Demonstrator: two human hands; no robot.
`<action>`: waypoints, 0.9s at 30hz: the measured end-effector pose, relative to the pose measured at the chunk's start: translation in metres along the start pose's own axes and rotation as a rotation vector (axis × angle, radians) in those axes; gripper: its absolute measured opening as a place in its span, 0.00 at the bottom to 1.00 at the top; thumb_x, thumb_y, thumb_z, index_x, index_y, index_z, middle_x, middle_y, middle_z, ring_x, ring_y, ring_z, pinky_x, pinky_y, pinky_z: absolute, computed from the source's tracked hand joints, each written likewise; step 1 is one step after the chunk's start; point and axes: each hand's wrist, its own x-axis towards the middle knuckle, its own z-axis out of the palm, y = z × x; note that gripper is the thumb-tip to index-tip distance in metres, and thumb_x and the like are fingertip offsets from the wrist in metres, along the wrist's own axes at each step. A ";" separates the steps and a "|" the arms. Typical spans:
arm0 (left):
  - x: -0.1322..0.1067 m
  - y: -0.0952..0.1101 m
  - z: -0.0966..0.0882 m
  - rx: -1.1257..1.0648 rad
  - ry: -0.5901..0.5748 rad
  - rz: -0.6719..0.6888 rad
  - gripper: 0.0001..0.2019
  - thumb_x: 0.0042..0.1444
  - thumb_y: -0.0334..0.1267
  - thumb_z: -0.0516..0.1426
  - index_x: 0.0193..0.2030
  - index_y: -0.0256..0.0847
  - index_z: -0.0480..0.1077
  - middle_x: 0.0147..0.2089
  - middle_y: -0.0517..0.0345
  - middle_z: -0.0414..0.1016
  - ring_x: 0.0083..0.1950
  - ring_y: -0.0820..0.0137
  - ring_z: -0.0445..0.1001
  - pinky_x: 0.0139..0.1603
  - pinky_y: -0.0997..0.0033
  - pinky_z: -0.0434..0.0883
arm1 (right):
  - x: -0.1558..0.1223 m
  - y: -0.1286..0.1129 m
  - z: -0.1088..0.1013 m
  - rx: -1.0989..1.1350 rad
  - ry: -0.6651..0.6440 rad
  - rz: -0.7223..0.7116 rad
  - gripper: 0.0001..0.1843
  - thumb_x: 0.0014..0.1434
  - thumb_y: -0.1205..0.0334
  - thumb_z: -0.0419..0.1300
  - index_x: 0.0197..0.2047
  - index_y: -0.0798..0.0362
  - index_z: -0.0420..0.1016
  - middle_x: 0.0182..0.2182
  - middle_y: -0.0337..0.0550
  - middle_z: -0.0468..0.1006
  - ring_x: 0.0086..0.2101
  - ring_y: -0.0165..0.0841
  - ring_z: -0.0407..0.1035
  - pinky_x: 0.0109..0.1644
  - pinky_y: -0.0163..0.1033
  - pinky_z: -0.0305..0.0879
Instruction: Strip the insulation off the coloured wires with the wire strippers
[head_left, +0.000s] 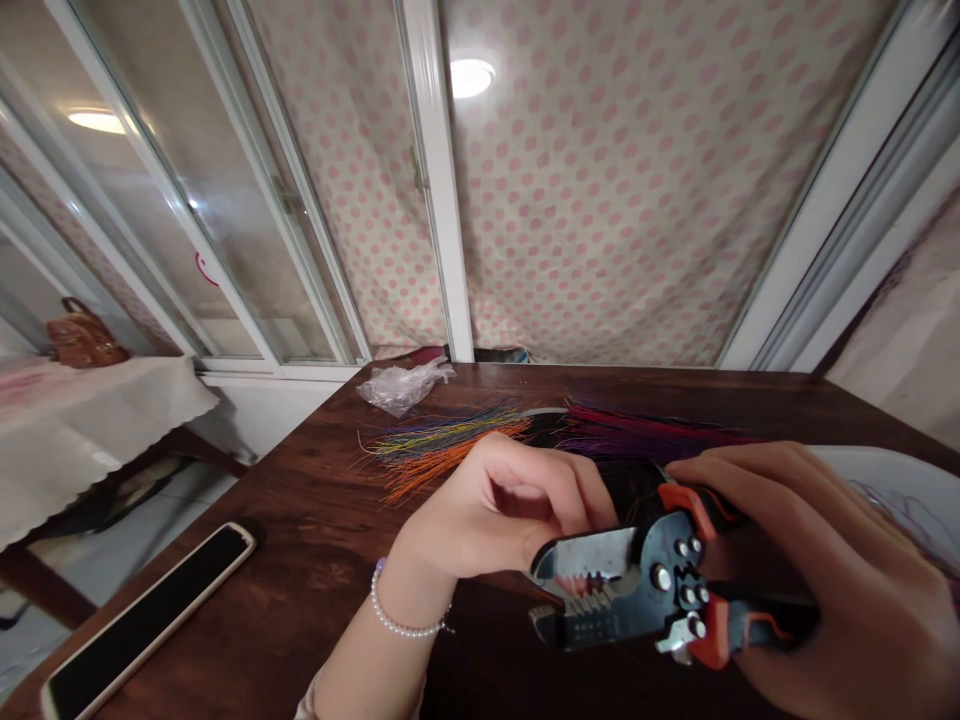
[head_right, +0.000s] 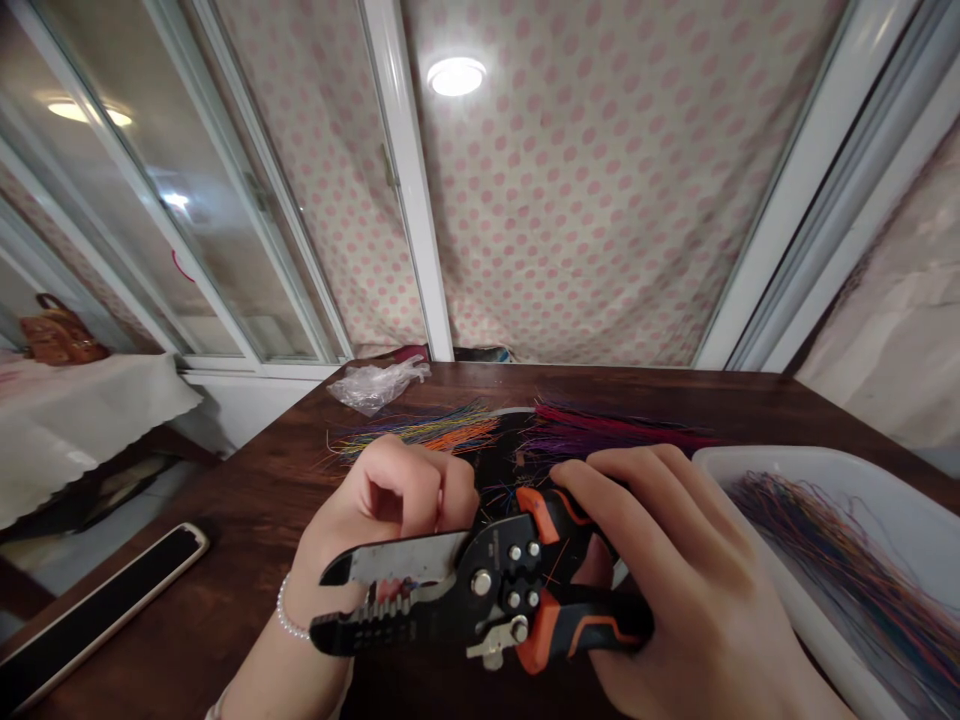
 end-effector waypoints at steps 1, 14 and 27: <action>0.000 0.000 0.000 -0.003 0.002 0.001 0.13 0.52 0.30 0.66 0.21 0.34 0.67 0.27 0.60 0.67 0.27 0.78 0.64 0.32 0.76 0.63 | 0.000 0.000 0.000 0.004 0.001 -0.001 0.31 0.42 0.76 0.52 0.52 0.55 0.70 0.43 0.50 0.74 0.41 0.42 0.72 0.41 0.44 0.71; 0.004 0.002 -0.009 -0.014 -0.128 0.011 0.09 0.53 0.23 0.62 0.25 0.33 0.69 0.29 0.59 0.65 0.29 0.78 0.64 0.33 0.80 0.64 | 0.000 -0.002 -0.001 -0.010 -0.028 0.033 0.31 0.43 0.75 0.51 0.53 0.53 0.68 0.43 0.50 0.73 0.41 0.44 0.72 0.39 0.46 0.70; 0.001 -0.002 0.003 -0.005 0.033 0.009 0.13 0.53 0.26 0.63 0.21 0.35 0.65 0.25 0.62 0.62 0.27 0.79 0.61 0.30 0.80 0.62 | 0.000 -0.004 -0.001 -0.008 -0.012 0.020 0.27 0.48 0.74 0.53 0.53 0.54 0.67 0.43 0.50 0.73 0.40 0.42 0.71 0.39 0.45 0.68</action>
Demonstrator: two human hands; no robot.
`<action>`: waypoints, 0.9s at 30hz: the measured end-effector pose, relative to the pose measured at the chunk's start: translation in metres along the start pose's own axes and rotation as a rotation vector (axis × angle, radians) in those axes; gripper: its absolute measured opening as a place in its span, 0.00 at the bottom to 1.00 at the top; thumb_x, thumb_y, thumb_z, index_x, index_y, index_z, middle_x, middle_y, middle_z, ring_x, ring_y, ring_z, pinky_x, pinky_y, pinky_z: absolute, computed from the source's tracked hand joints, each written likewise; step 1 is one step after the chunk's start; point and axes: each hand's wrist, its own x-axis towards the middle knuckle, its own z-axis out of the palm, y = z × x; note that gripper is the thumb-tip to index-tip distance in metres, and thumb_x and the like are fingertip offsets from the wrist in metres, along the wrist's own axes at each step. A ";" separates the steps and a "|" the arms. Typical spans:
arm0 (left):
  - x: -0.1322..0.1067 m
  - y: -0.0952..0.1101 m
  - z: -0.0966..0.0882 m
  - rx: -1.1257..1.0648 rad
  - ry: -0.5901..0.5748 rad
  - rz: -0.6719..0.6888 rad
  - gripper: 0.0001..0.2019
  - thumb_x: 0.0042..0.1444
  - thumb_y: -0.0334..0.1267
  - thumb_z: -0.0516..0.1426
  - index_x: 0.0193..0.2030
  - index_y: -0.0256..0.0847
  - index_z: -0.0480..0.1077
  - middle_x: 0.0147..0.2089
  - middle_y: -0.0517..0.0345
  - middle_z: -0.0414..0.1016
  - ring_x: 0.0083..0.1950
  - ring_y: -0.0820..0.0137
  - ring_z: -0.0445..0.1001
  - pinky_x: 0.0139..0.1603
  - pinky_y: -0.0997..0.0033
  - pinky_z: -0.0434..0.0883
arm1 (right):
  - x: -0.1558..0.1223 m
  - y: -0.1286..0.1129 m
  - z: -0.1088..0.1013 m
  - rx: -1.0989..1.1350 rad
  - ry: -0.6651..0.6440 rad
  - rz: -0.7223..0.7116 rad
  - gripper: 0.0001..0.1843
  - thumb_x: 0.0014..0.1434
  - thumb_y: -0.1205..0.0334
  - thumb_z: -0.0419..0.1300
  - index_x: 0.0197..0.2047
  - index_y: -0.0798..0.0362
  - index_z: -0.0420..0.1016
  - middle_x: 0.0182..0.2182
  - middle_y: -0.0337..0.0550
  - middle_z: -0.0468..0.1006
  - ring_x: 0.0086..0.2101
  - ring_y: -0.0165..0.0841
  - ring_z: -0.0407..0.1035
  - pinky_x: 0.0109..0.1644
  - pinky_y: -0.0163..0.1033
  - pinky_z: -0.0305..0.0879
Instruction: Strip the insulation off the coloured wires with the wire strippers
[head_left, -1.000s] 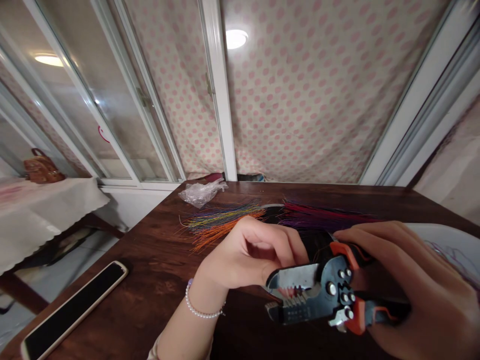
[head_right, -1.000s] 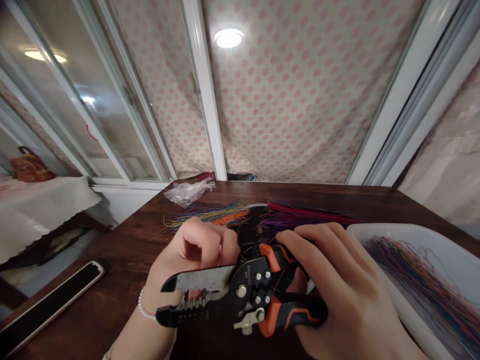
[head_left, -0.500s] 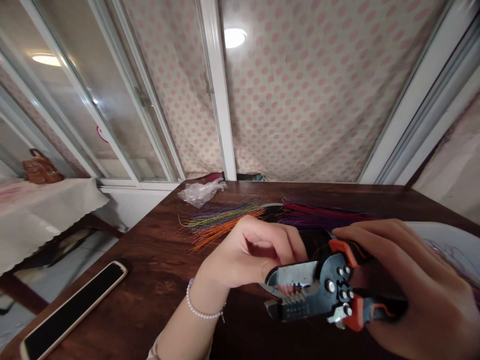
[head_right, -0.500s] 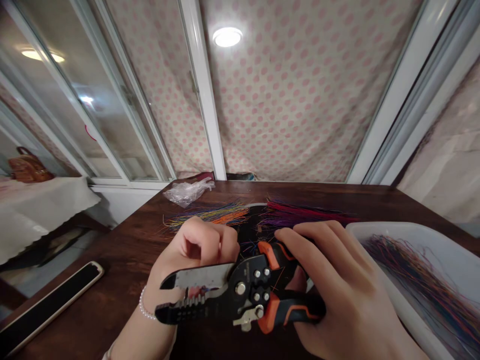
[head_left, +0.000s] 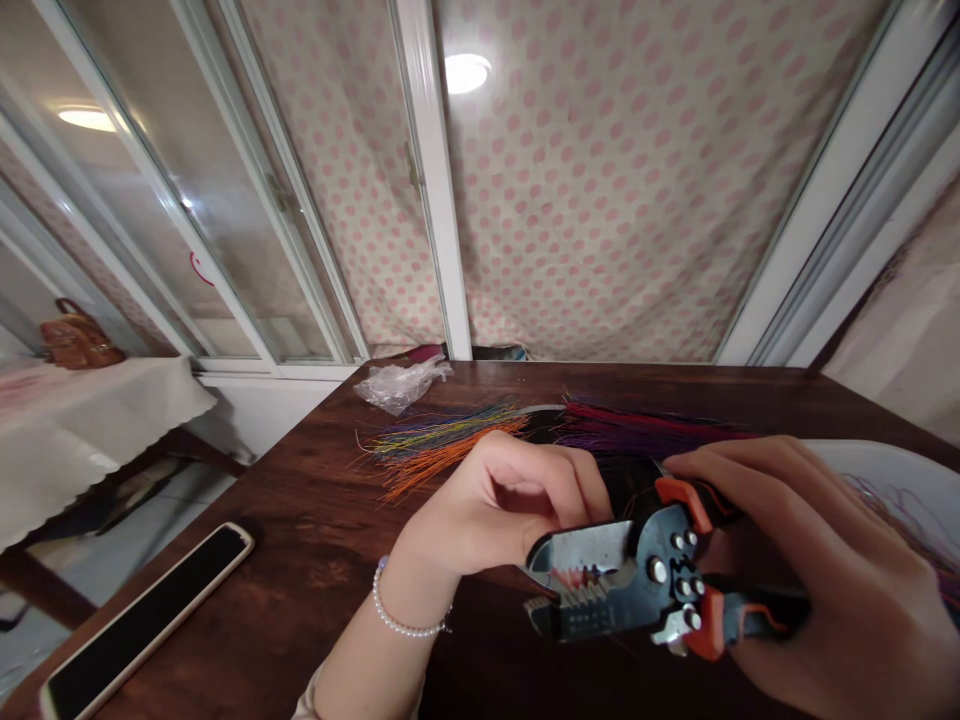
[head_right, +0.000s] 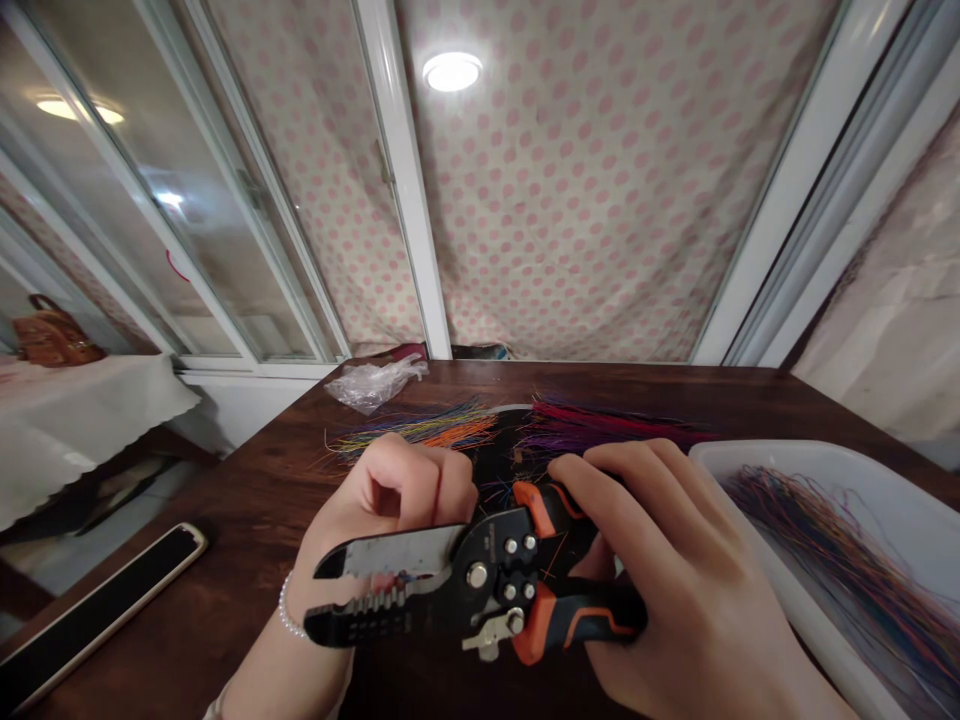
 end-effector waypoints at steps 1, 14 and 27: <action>0.000 0.000 0.000 0.006 0.007 -0.004 0.14 0.52 0.26 0.63 0.21 0.35 0.65 0.25 0.62 0.62 0.27 0.79 0.61 0.29 0.80 0.62 | 0.001 0.000 0.000 0.004 -0.002 0.000 0.27 0.49 0.74 0.53 0.53 0.54 0.67 0.42 0.50 0.73 0.40 0.42 0.71 0.39 0.45 0.68; -0.001 0.000 -0.001 -0.015 -0.035 0.015 0.12 0.54 0.26 0.63 0.22 0.35 0.67 0.27 0.62 0.63 0.28 0.78 0.61 0.31 0.79 0.62 | -0.001 0.001 -0.001 0.021 -0.022 0.002 0.29 0.45 0.73 0.53 0.53 0.52 0.66 0.43 0.51 0.73 0.41 0.44 0.72 0.38 0.46 0.70; 0.003 0.003 -0.008 -0.010 -0.116 -0.057 0.11 0.54 0.29 0.64 0.22 0.34 0.69 0.27 0.60 0.65 0.27 0.78 0.63 0.32 0.76 0.63 | 0.000 0.002 0.000 0.051 -0.041 0.021 0.29 0.43 0.74 0.53 0.51 0.52 0.69 0.43 0.49 0.75 0.41 0.44 0.73 0.39 0.46 0.71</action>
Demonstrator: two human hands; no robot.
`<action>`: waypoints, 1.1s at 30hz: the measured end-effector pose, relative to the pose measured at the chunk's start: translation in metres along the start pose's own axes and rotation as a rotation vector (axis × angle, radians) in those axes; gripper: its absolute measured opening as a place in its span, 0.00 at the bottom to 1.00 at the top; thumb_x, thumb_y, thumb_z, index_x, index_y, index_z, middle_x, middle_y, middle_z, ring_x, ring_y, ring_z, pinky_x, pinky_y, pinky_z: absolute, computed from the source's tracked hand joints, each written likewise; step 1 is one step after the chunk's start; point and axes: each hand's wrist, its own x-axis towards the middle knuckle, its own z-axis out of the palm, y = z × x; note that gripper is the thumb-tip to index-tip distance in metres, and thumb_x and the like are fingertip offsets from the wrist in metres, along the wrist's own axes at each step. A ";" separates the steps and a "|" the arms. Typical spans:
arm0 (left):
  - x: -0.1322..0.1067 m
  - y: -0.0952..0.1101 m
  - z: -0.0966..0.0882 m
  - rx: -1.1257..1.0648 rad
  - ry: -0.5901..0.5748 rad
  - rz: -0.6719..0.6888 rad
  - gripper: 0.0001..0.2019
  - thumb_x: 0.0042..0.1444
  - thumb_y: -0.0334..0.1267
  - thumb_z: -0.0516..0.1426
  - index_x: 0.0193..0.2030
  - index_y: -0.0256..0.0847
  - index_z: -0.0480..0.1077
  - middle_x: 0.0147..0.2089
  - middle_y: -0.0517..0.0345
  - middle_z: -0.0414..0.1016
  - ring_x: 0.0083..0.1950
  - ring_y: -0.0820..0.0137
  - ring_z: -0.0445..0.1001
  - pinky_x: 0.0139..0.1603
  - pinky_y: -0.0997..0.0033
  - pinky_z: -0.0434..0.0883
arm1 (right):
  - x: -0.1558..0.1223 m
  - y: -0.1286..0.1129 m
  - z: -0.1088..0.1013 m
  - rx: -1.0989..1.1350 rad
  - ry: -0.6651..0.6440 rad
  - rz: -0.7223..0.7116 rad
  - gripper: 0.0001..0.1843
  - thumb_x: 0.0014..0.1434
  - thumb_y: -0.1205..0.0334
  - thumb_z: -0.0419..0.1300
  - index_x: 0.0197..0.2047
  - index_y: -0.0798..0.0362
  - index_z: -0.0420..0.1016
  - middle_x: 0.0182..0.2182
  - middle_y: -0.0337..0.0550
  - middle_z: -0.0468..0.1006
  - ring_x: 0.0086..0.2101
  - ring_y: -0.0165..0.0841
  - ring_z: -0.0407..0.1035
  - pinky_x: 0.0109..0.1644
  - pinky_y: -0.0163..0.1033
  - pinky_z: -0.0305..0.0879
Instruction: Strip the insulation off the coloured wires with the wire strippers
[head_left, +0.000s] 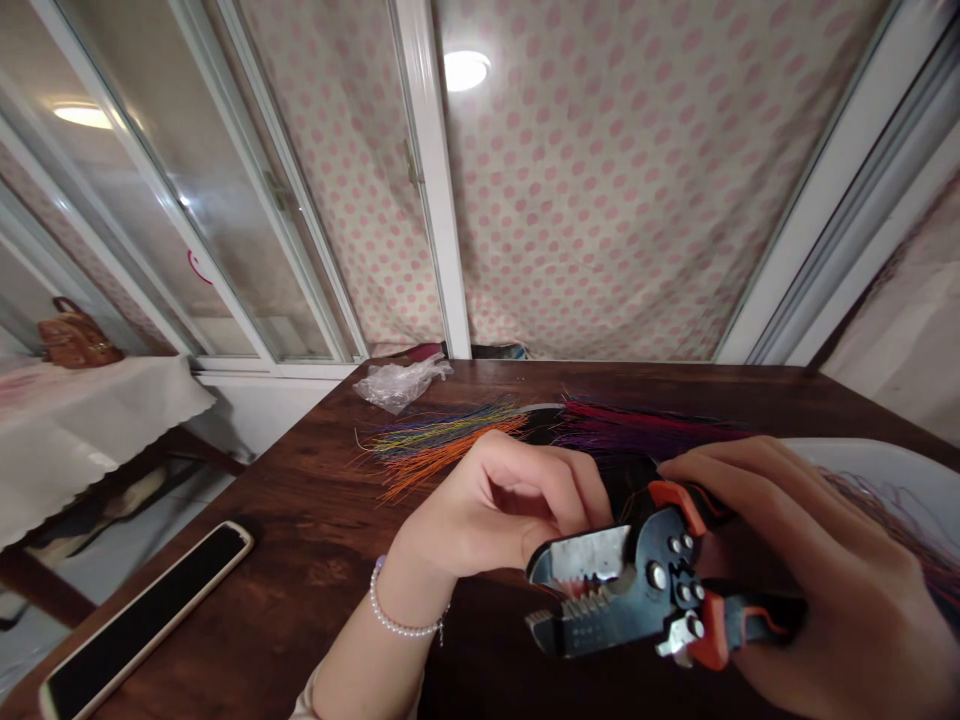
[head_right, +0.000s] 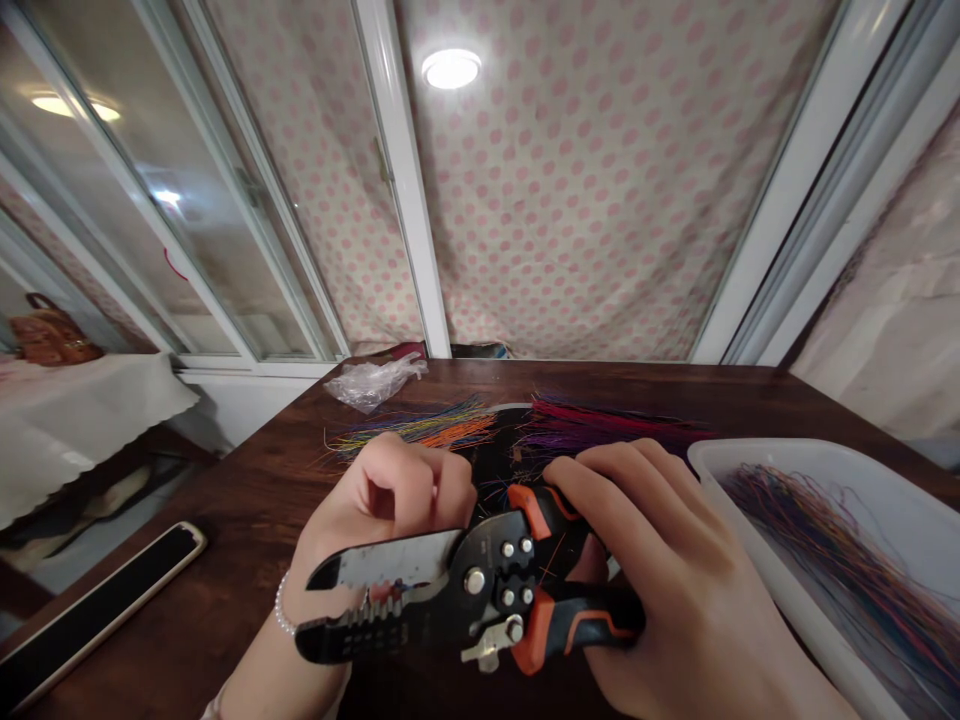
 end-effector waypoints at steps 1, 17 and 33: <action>0.001 0.000 -0.001 0.004 -0.032 -0.017 0.12 0.53 0.30 0.65 0.22 0.34 0.69 0.27 0.60 0.66 0.27 0.78 0.63 0.32 0.76 0.64 | 0.000 0.000 0.000 0.000 -0.003 -0.003 0.29 0.44 0.74 0.53 0.51 0.52 0.69 0.43 0.49 0.75 0.41 0.44 0.73 0.39 0.45 0.71; 0.002 0.002 -0.002 0.043 -0.024 -0.001 0.15 0.55 0.35 0.65 0.21 0.35 0.69 0.26 0.60 0.66 0.26 0.77 0.62 0.32 0.75 0.64 | 0.001 0.000 0.000 0.015 0.007 0.003 0.29 0.43 0.76 0.51 0.50 0.50 0.68 0.38 0.45 0.75 0.36 0.39 0.72 0.35 0.42 0.71; 0.000 -0.003 0.010 0.020 0.166 0.002 0.17 0.50 0.34 0.67 0.17 0.36 0.66 0.24 0.59 0.66 0.25 0.77 0.62 0.27 0.76 0.61 | 0.002 0.000 -0.001 -0.044 0.012 -0.012 0.33 0.44 0.73 0.52 0.56 0.50 0.65 0.44 0.50 0.74 0.42 0.46 0.73 0.40 0.48 0.73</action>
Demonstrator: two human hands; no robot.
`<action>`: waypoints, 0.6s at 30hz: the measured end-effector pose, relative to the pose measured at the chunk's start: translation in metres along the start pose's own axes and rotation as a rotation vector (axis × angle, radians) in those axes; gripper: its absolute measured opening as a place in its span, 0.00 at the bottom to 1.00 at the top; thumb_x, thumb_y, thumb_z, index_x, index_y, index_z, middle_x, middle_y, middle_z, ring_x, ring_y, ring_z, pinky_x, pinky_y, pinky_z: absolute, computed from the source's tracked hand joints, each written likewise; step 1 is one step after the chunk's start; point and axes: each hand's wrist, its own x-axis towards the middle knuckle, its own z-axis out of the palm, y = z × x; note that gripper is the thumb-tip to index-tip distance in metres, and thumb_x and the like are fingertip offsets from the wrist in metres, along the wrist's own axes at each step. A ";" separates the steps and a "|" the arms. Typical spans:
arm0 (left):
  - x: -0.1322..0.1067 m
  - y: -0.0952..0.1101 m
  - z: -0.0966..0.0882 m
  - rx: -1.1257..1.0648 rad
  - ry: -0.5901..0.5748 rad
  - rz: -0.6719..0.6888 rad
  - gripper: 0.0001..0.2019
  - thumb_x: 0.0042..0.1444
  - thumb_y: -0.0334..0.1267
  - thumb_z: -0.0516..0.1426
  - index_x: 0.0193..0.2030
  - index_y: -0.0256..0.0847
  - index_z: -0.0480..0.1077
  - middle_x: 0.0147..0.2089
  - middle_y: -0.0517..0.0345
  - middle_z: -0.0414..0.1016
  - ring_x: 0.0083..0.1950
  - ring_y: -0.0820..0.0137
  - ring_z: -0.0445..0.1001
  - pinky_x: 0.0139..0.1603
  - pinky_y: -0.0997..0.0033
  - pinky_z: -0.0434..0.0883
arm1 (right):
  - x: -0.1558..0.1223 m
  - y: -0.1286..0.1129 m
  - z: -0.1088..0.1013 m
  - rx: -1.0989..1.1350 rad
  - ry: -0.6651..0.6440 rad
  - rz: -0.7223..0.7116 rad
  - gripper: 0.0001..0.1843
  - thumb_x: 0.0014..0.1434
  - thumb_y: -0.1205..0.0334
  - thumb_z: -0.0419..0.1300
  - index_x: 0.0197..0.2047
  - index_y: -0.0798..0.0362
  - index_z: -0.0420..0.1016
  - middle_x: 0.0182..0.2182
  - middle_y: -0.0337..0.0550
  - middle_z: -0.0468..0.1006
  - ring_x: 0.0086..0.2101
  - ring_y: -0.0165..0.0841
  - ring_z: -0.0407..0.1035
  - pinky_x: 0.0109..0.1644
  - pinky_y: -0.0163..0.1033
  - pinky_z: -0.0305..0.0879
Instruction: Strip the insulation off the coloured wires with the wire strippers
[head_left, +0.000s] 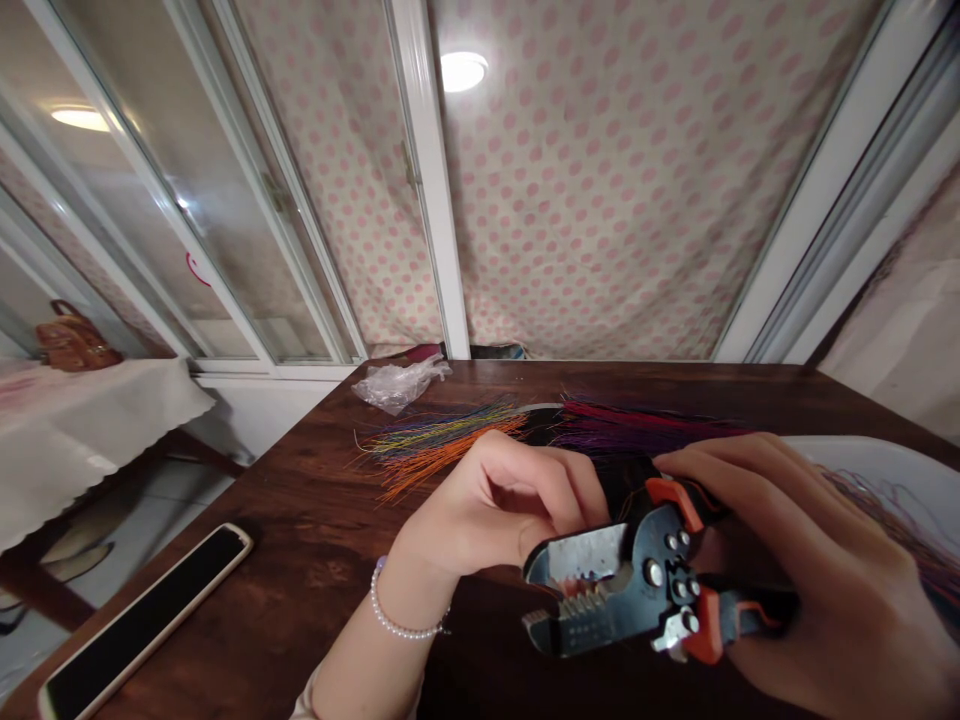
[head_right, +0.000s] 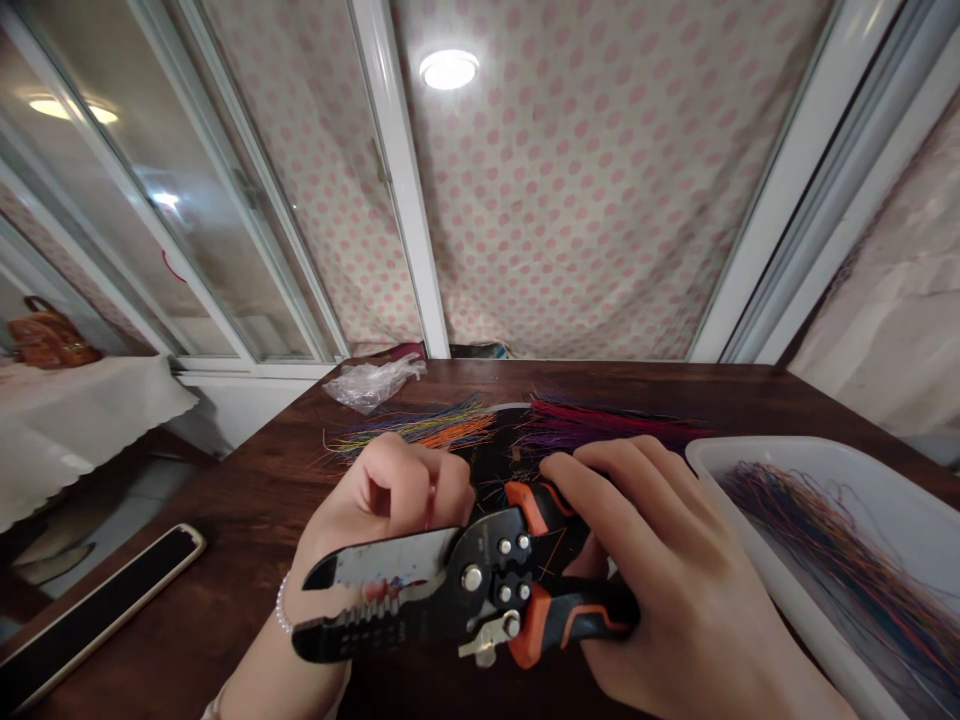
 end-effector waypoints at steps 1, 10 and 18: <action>0.000 0.000 0.000 0.000 0.006 -0.007 0.17 0.50 0.35 0.67 0.17 0.36 0.66 0.24 0.59 0.67 0.25 0.77 0.62 0.27 0.76 0.61 | 0.001 0.000 0.000 -0.004 0.003 -0.008 0.32 0.44 0.73 0.52 0.55 0.50 0.65 0.44 0.49 0.74 0.42 0.45 0.73 0.40 0.47 0.73; -0.002 -0.001 0.001 -0.018 0.005 0.024 0.15 0.51 0.31 0.66 0.18 0.35 0.67 0.24 0.59 0.67 0.25 0.78 0.63 0.28 0.77 0.62 | 0.001 0.001 0.000 -0.033 0.011 -0.030 0.31 0.45 0.74 0.53 0.54 0.52 0.66 0.42 0.51 0.75 0.40 0.46 0.73 0.38 0.48 0.72; 0.000 0.000 0.002 0.001 0.025 0.029 0.15 0.50 0.29 0.65 0.18 0.35 0.67 0.24 0.59 0.65 0.26 0.77 0.63 0.28 0.77 0.62 | -0.005 0.002 0.001 -0.005 -0.011 0.005 0.34 0.43 0.73 0.53 0.56 0.52 0.65 0.45 0.51 0.73 0.42 0.48 0.72 0.41 0.51 0.71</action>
